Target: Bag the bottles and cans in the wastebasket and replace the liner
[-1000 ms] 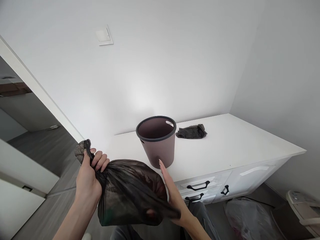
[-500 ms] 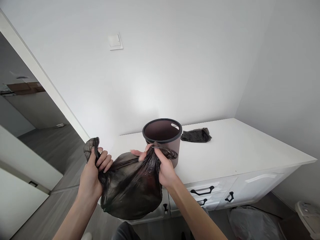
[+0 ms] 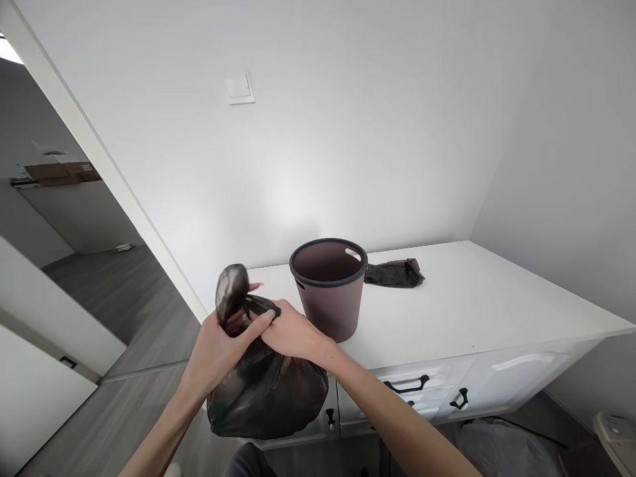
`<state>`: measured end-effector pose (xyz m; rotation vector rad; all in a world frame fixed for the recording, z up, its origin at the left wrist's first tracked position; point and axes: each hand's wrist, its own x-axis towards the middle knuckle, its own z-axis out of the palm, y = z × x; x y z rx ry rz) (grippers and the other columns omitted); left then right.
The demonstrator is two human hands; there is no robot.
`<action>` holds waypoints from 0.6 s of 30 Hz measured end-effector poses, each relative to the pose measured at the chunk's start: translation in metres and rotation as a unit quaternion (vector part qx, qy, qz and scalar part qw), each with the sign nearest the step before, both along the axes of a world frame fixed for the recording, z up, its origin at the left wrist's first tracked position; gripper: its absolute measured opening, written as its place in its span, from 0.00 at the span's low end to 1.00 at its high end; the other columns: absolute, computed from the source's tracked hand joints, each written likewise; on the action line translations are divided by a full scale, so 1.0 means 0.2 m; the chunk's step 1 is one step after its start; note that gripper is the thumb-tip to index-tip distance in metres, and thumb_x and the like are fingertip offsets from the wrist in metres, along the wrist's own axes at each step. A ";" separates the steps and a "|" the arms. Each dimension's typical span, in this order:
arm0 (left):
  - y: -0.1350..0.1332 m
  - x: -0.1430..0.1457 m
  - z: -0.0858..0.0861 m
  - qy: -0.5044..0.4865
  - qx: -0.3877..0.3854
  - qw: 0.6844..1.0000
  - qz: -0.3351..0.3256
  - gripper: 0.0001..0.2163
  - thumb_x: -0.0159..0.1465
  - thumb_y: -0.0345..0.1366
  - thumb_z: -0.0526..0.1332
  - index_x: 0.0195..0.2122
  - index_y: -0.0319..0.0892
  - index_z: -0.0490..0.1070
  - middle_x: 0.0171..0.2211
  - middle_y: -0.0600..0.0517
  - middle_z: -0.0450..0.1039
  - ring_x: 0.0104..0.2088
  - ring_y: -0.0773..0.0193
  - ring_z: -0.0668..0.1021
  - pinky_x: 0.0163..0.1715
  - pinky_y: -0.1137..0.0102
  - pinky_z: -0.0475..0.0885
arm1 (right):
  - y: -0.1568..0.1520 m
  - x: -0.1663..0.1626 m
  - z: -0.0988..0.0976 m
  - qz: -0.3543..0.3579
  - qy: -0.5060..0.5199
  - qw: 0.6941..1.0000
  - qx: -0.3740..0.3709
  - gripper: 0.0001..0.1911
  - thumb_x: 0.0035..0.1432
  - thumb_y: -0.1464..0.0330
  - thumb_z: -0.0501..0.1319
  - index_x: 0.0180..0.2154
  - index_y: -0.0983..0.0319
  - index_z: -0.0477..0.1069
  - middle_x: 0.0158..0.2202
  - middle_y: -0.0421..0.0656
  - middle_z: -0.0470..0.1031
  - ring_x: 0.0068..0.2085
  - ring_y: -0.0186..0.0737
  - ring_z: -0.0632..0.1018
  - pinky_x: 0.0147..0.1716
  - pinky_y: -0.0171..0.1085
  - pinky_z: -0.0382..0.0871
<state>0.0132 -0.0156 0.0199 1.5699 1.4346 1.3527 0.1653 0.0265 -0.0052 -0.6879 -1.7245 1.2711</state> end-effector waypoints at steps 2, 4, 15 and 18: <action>0.02 -0.02 -0.01 0.004 -0.011 1.000 0.024 0.13 0.57 0.46 0.74 0.30 0.43 0.77 0.27 0.50 0.74 0.32 0.57 0.75 0.31 0.69 0.71 | -0.01 0.01 0.03 0.035 -0.016 0.999 -0.005 0.14 0.66 0.60 0.60 0.29 0.58 0.67 0.29 0.38 0.68 0.32 0.38 0.67 0.34 0.38 0.61; 0.03 -0.03 -0.02 -0.018 -0.007 0.998 0.057 0.16 0.59 0.49 0.72 0.27 0.42 0.75 0.25 0.50 0.73 0.29 0.59 0.73 0.27 0.69 0.67 | -0.01 0.04 0.03 0.109 0.011 0.993 -0.040 0.19 0.67 0.56 0.61 0.28 0.59 0.65 0.25 0.37 0.64 0.29 0.35 0.63 0.31 0.37 0.57; -0.01 -0.01 -0.03 0.019 0.060 0.998 0.014 0.14 0.59 0.45 0.73 0.34 0.46 0.71 0.24 0.58 0.61 0.24 0.65 0.64 0.25 0.72 0.61 | 0.08 -0.04 -0.12 0.041 0.261 0.937 -0.230 0.23 0.62 0.48 0.66 0.37 0.61 0.67 0.27 0.31 0.49 0.24 0.28 0.48 0.20 0.32 0.38; -0.03 -0.01 -0.04 0.076 0.065 0.995 -0.030 0.08 0.66 0.44 0.66 0.35 0.46 0.73 0.26 0.52 0.69 0.26 0.60 0.69 0.28 0.69 0.62 | 0.07 -0.07 -0.10 -0.012 0.191 0.956 -0.222 0.19 0.65 0.52 0.63 0.35 0.60 0.66 0.28 0.33 0.53 0.25 0.28 0.53 0.21 0.30 0.44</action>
